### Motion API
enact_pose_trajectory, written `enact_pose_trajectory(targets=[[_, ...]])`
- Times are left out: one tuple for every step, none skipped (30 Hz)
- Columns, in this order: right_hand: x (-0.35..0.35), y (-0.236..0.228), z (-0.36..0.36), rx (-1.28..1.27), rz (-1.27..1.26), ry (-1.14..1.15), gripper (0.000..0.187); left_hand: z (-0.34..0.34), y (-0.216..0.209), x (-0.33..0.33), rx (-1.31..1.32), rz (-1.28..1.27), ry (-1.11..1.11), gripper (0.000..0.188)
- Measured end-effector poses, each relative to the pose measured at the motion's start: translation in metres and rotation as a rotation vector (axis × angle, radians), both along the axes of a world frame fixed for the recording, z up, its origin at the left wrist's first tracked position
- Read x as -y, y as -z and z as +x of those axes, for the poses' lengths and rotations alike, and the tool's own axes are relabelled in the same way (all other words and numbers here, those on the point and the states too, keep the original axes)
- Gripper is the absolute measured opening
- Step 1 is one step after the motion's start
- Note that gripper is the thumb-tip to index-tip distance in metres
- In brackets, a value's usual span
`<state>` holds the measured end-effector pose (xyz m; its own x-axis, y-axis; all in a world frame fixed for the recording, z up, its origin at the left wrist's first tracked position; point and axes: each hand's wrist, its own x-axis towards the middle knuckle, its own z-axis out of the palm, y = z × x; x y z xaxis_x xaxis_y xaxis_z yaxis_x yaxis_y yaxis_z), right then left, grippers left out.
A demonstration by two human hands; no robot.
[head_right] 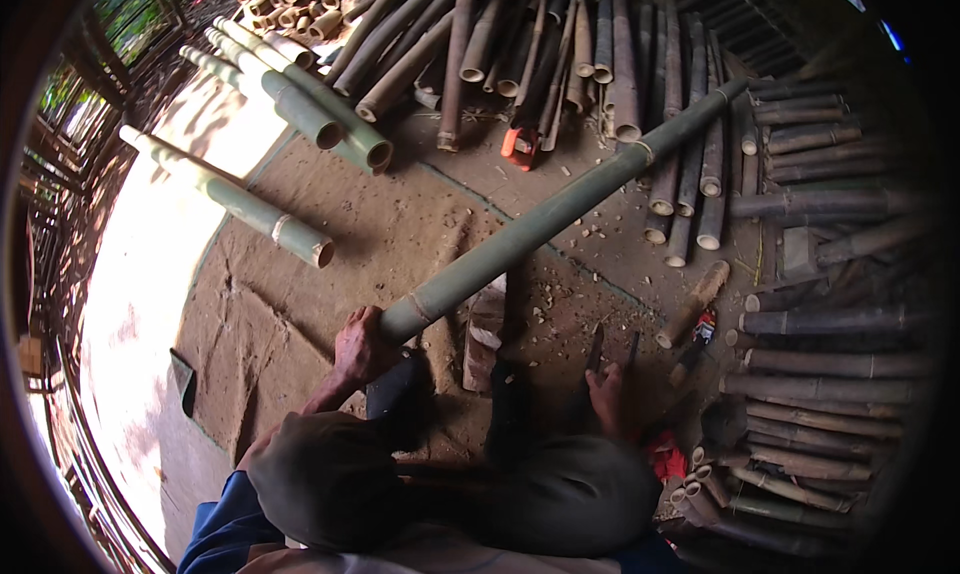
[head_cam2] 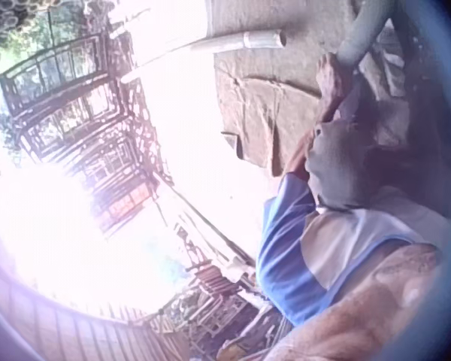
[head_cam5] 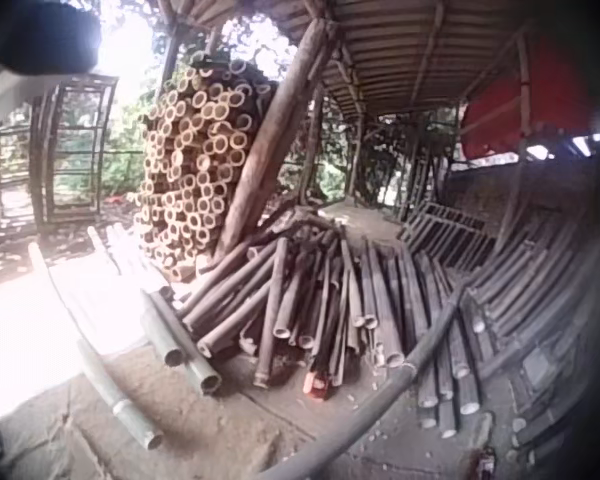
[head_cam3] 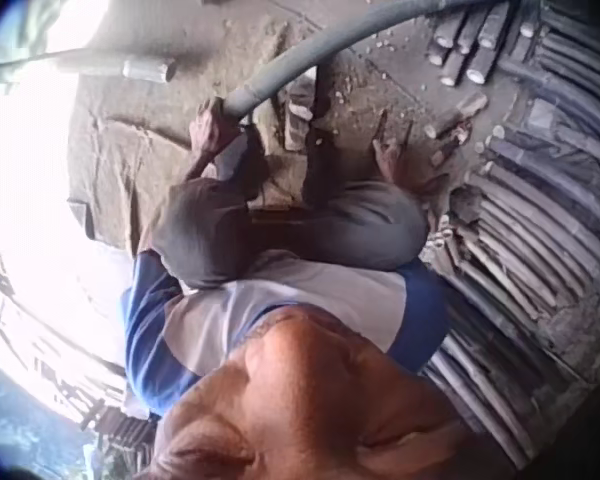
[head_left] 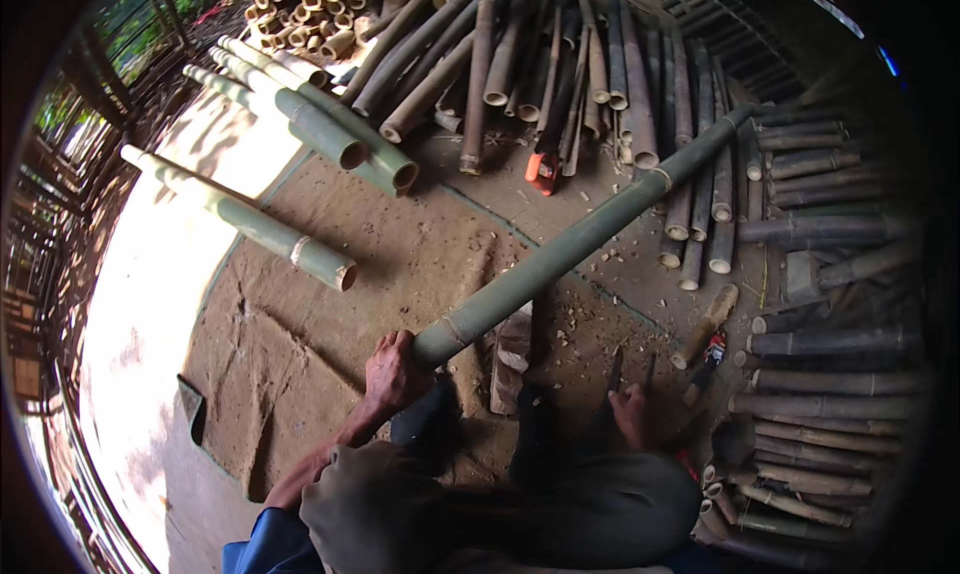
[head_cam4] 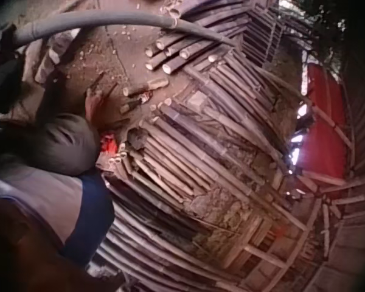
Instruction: The person cuts a piece of bamboo into sections using a knife. They rotate the bamboo by hand, carve notches into the surface, and repeatedly strike the knife against the wood to split or cut through the stalk.
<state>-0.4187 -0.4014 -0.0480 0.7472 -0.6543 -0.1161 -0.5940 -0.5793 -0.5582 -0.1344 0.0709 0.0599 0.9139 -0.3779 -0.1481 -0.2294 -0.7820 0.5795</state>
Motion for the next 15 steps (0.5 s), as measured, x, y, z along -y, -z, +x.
enact_pose_trajectory(targets=[[-0.015, 0.004, -0.01, -0.026, -0.075, 0.0, 0.048, 0.007, -0.01, 0.003, -0.051, 0.021, 0.019, 0.048], [-0.029, -0.002, -0.009, -0.098, -0.001, 0.025, 0.051, 0.011, -0.014, 0.004, -0.117, 0.06, 0.003, 0.048], [-0.045, -0.016, -0.004, -0.168, 0.083, 0.044, 0.054, 0.014, -0.021, 0.003, -0.134, 0.082, 0.027, 0.05], [-0.057, -0.026, -0.001, -0.239, 0.17, 0.056, 0.057, 0.015, -0.018, -0.001, -0.168, 0.064, 0.032, 0.052], [-0.065, -0.029, -0.005, -0.227, 0.064, 0.05, 0.06, 0.016, -0.015, 0.0, -0.206, 0.042, 0.041, 0.054], [-0.073, -0.029, -0.011, -0.226, -0.039, 0.042, 0.063, 0.014, -0.016, 0.004, -0.24, 0.042, 0.063, 0.054], [-0.079, -0.028, -0.016, -0.226, -0.142, 0.029, 0.066, 0.013, -0.019, 0.007, -0.275, 0.044, 0.082, 0.055], [-0.082, -0.025, -0.02, -0.214, -0.172, 0.068, 0.069, 0.013, -0.02, 0.012, -0.31, 0.045, 0.096, 0.056], [-0.083, -0.022, -0.021, -0.203, -0.204, 0.103, 0.071, 0.017, -0.017, 0.02, -0.28, 0.027, 0.11, 0.058], [-0.087, -0.023, -0.021, -0.197, -0.227, 0.122, 0.073, 0.017, -0.017, 0.026, -0.257, 0.015, 0.108, 0.06], [-0.092, -0.027, -0.02, -0.29, -0.16, 0.152, 0.074, 0.017, -0.017, 0.033, -0.234, 0.003, 0.105, 0.061], [-0.097, -0.041, -0.011, -0.377, -0.094, 0.176, 0.075, 0.02, -0.019, 0.04, -0.301, -0.015, 0.105, 0.064], [-0.1, -0.05, -0.008, -0.462, -0.033, 0.211, 0.076, 0.024, -0.024, 0.05, -0.365, -0.038, 0.114, 0.067], [-0.101, -0.048, -0.012, -0.483, -0.054, 0.194, 0.073, 0.027, -0.027, 0.059, -0.43, -0.06, 0.122, 0.069], [-0.1, -0.044, -0.016, -0.501, -0.079, 0.18, 0.071, 0.031, -0.028, 0.07, -0.509, -0.13, 0.151, 0.07]])
